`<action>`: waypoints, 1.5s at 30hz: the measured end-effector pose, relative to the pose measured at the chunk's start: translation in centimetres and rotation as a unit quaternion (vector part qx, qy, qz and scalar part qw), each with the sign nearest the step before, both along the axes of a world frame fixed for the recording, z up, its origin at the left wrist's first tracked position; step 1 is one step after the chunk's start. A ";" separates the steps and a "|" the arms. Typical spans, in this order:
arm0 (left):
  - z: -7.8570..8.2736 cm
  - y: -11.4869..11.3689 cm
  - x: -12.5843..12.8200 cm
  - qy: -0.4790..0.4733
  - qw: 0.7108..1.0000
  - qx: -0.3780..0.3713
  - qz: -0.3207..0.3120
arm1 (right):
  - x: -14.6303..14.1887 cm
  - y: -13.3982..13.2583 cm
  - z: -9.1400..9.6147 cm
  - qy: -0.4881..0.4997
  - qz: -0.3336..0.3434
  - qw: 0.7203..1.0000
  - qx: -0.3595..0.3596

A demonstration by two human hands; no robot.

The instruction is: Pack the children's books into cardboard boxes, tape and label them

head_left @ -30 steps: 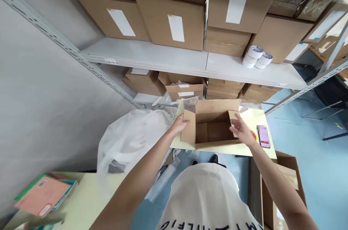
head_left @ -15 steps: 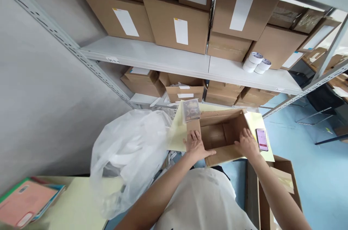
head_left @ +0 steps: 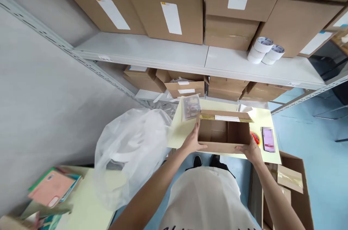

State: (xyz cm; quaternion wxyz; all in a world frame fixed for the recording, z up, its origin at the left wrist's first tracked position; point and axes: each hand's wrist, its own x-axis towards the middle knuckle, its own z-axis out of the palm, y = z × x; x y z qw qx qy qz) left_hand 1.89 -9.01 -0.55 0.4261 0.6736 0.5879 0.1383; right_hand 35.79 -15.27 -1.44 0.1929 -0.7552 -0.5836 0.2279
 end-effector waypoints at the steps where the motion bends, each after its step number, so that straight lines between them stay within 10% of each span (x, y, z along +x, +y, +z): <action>1: -0.2 0.5 -0.2 -0.015 1.000 0.005 0.011 | -0.4 0.0 -0.1 -0.009 -0.010 1.000 -0.011; 6: -1.1 1.4 -0.6 -0.058 0.997 0.018 0.049 | -3.1 -0.6 1.0 -0.098 0.025 0.992 0.078; 11: -2.1 -0.1 -0.4 -0.127 0.989 0.028 0.071 | -10.8 2.1 3.7 -0.073 0.324 0.940 0.083; 15: -3.7 -0.8 -1.8 -0.186 0.978 0.004 0.089 | -17.8 6.1 4.8 -0.069 0.441 0.894 0.022; 22: -6.4 5.8 -8.0 -0.140 0.919 -0.071 0.363 | -20.5 7.1 3.5 -0.078 0.428 0.898 -0.059; 30: -11.1 16.5 -5.8 0.005 0.912 -0.138 0.387 | -19.6 6.2 1.8 -0.071 0.438 0.895 -0.039; 45: -10.1 18.8 -1.1 0.079 0.882 -0.196 0.421 | -20.0 5.8 2.0 -0.087 0.423 0.900 -0.063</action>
